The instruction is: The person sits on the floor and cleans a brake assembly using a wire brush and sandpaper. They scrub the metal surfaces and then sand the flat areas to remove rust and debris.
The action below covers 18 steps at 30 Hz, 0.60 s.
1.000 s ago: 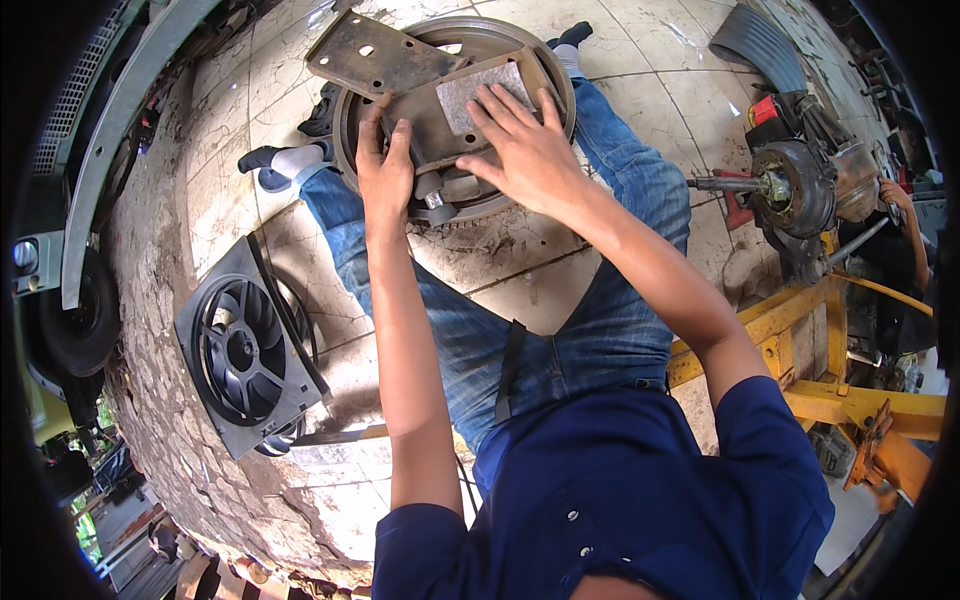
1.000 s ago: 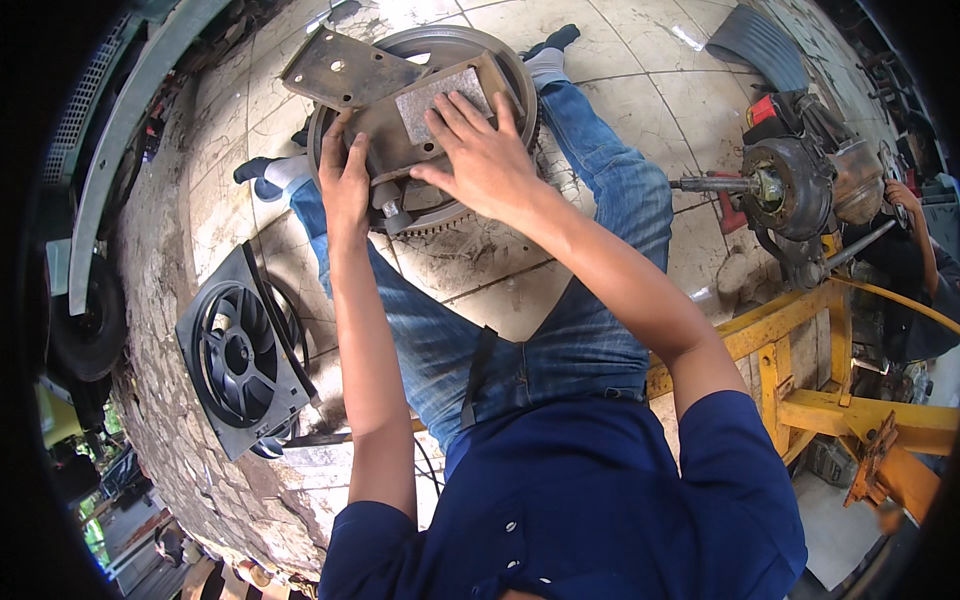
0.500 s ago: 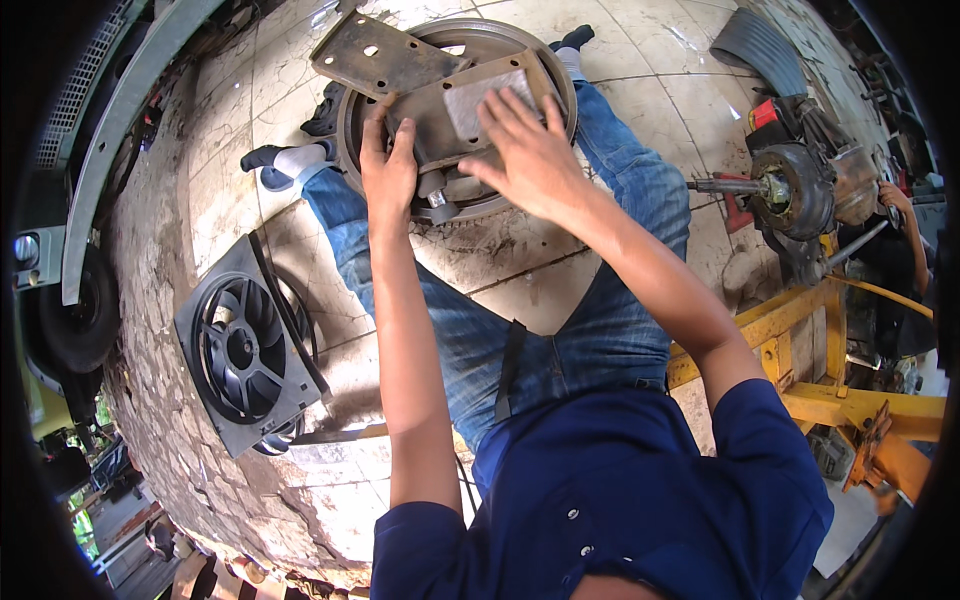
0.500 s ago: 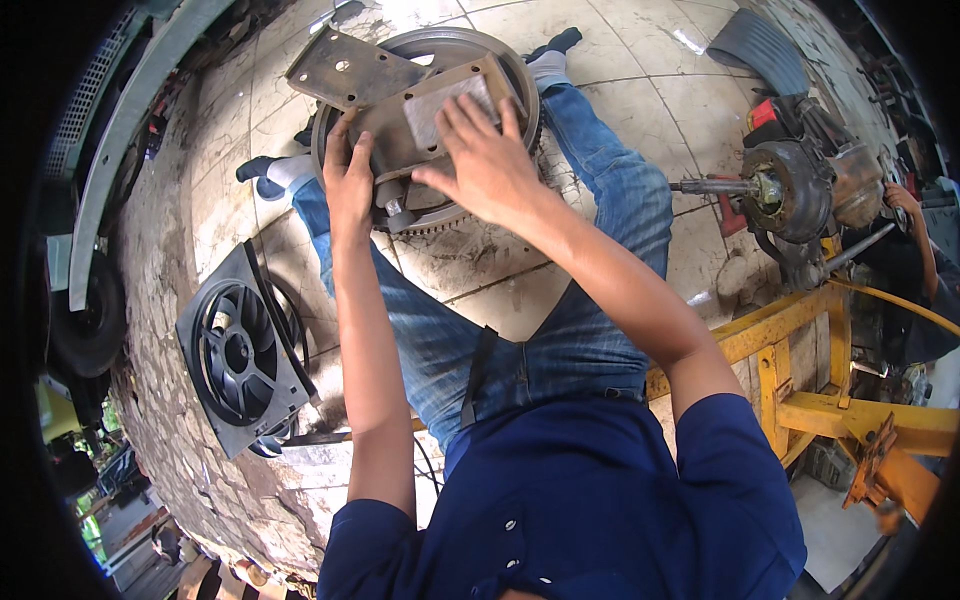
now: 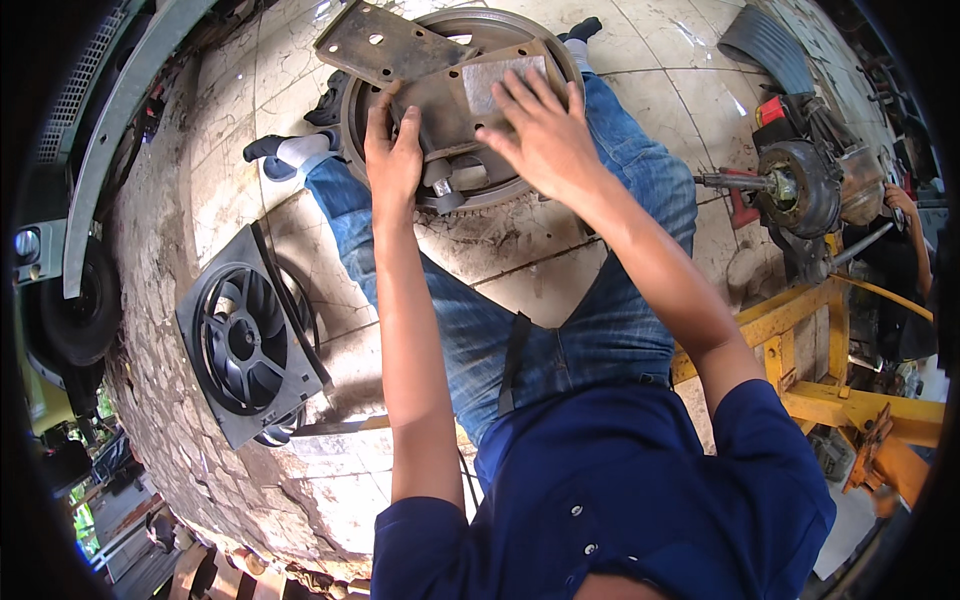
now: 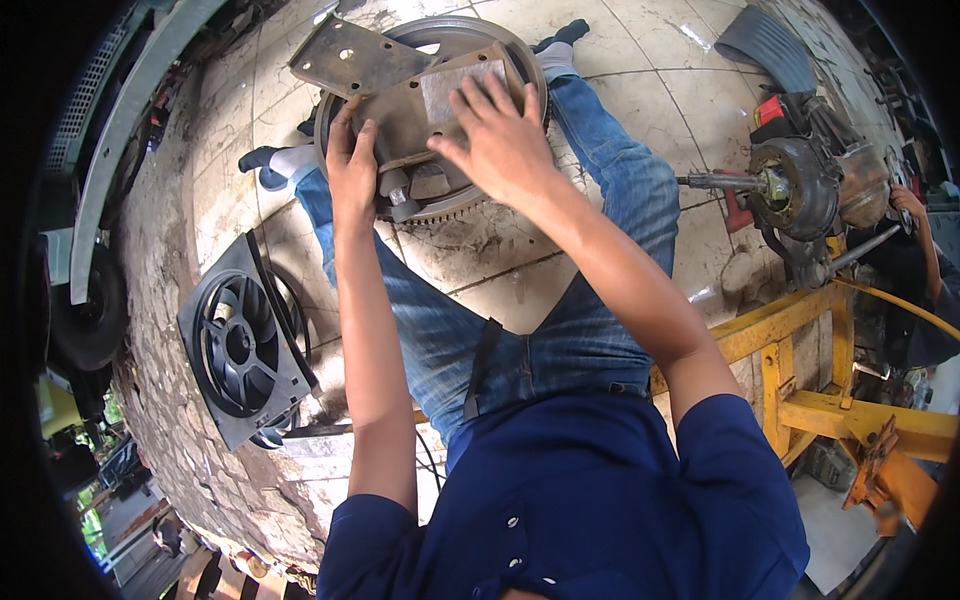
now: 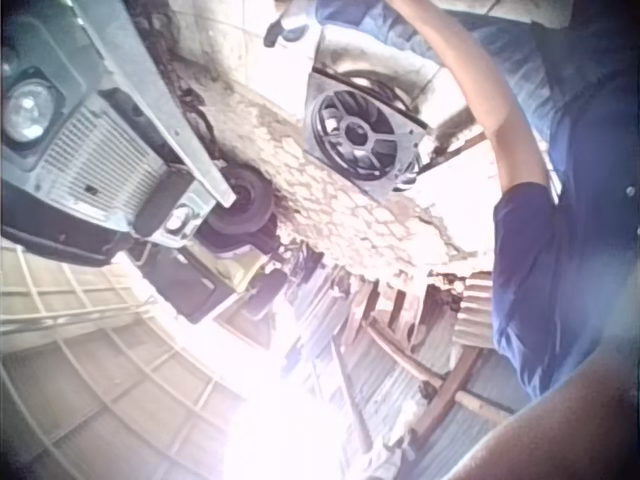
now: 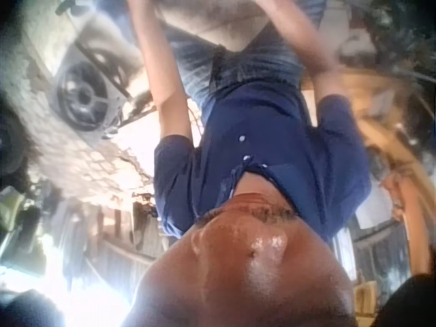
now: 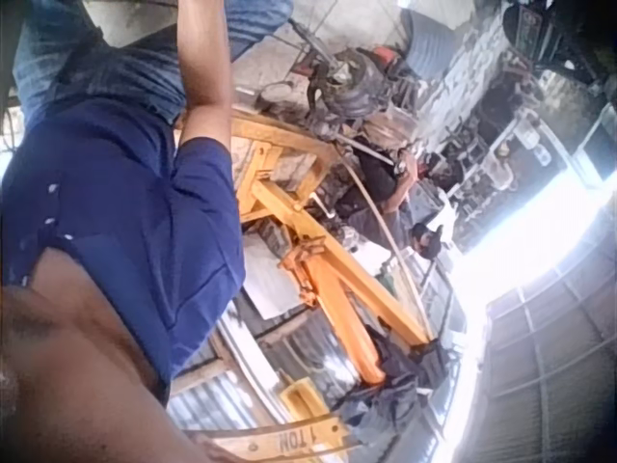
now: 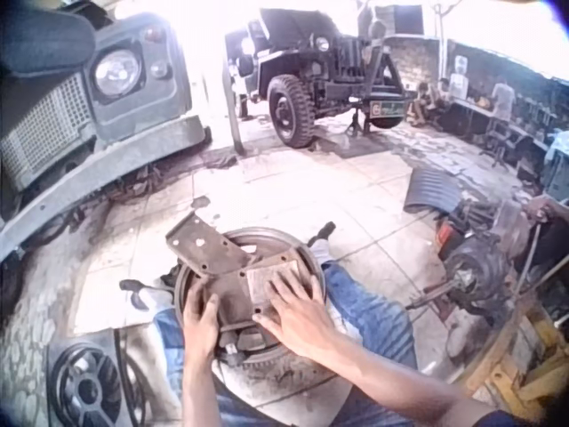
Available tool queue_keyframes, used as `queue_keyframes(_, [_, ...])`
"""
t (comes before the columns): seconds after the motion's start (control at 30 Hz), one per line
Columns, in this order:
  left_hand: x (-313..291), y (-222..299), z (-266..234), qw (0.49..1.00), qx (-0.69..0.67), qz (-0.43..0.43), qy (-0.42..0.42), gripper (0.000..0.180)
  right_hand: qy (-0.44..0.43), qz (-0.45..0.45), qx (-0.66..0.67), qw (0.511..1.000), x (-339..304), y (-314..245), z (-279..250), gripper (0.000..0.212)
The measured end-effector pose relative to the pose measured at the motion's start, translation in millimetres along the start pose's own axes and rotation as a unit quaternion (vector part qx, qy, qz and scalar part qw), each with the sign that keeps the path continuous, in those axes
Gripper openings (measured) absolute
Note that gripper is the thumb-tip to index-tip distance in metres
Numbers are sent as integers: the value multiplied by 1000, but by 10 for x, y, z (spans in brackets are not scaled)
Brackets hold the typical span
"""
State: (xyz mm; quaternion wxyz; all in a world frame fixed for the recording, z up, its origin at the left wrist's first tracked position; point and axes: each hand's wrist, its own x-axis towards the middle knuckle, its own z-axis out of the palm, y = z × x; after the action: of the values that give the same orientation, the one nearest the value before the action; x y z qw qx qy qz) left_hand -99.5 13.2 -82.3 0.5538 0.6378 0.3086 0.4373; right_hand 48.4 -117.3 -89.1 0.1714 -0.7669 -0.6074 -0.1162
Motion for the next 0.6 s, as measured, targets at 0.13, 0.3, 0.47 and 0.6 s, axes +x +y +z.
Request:
queue_keyframes(0.13, [-12,10,-26,1000,2,5,4,41,-32,-27,10,999,-9,-5,-56,74])
queue_keyframes(0.3, [5,-25,-19,1000,18,7,2,41,-40,16,-43,998,55,-6,-47,77])
queue_keyframes(0.47, [-13,27,0,1000,-1,-15,7,41,-37,-41,9,998,24,82,-72,82])
queue_keyframes(0.6, [7,-13,-17,1000,17,2,5,40,-48,16,-40,998,75,-39,-58,83])
